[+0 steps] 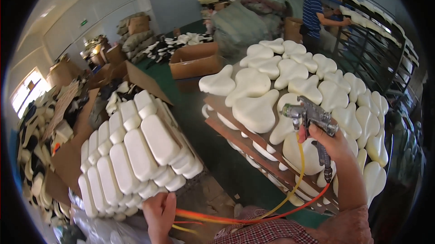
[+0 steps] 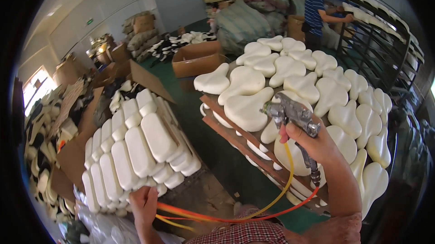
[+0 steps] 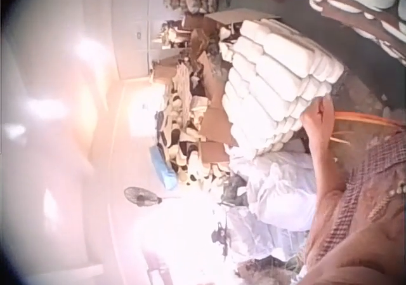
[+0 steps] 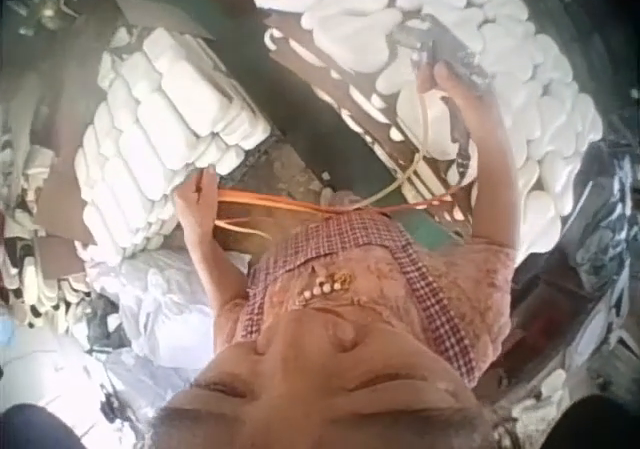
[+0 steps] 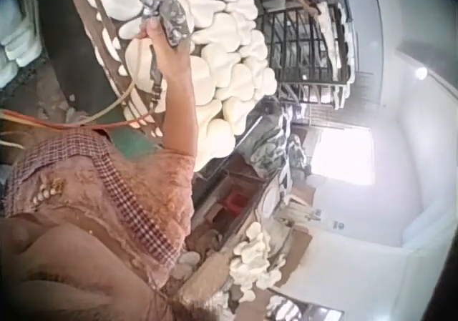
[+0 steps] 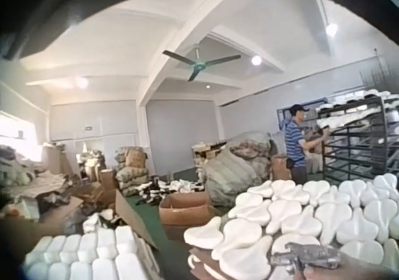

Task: Applying adhesive to foam bicycle seat pads using a spray gun.

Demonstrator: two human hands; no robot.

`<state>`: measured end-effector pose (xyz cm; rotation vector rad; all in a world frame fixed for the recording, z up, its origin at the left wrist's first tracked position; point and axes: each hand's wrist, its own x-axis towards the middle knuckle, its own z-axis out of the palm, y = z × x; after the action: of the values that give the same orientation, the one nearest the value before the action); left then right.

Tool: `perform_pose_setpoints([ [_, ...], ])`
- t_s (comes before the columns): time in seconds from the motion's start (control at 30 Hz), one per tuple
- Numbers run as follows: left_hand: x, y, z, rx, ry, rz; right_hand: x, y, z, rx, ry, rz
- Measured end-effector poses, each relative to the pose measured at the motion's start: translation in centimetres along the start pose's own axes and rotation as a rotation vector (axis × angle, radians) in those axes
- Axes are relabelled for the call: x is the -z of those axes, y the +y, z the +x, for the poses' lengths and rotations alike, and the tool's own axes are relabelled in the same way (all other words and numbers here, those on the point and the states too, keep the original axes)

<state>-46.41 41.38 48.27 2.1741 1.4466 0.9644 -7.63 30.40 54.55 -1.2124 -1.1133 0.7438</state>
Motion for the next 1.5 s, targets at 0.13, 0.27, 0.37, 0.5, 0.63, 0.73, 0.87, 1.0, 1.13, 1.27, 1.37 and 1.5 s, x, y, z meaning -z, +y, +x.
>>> perform_pose_setpoints([
  [0.13, -6.5, -3.6, 14.7, 0.113, -0.228, -0.293, -1.8, -0.5, 10.1, -0.031, 0.131, -0.092],
  [0.27, -12.2, -3.2, 25.7, -0.082, -0.386, -0.364, -2.9, -0.4, 20.1, -0.029, 0.259, -0.309],
  [0.37, -14.8, -4.2, 33.0, -0.370, -0.505, -0.400, -4.8, -0.3, 26.7, -0.069, 0.355, -0.444],
  [0.5, -17.1, -8.5, 40.8, -0.459, -0.693, -0.407, -6.0, 0.9, 35.0, -0.094, 0.492, -0.532],
  [0.63, -16.0, -13.1, 46.3, -0.400, -0.817, -0.418, -8.7, 1.8, 38.7, -0.240, 0.525, -0.529],
  [0.73, -14.1, -14.8, 49.1, -0.295, -0.899, -0.409, -12.2, 3.0, 41.8, -0.217, 0.455, -0.500],
  [0.87, -15.8, -17.6, 50.2, -0.239, -0.954, -0.473, -12.9, 3.0, 45.8, -0.140, 0.724, -0.644],
  [1.0, -15.1, -19.1, 50.3, -0.406, -0.916, -0.419, -15.5, 2.9, 44.3, -0.271, 0.566, -0.648],
  [1.13, -14.8, -20.6, 49.2, -0.463, -0.866, -0.386, -20.2, 2.5, 42.6, -0.344, 0.340, -0.509],
  [1.27, -15.5, -21.7, 48.8, -0.444, -0.873, -0.483, -22.5, 2.0, 41.2, -0.407, 0.171, -0.450],
  [1.37, -15.6, -22.1, 48.5, -0.429, -0.936, -0.483, -22.6, 2.4, 42.7, -0.278, 0.252, -0.548],
  [1.5, -15.7, -23.9, 47.7, -0.462, -0.909, -0.505, -24.2, 1.8, 41.3, -0.371, 0.235, -0.543],
])
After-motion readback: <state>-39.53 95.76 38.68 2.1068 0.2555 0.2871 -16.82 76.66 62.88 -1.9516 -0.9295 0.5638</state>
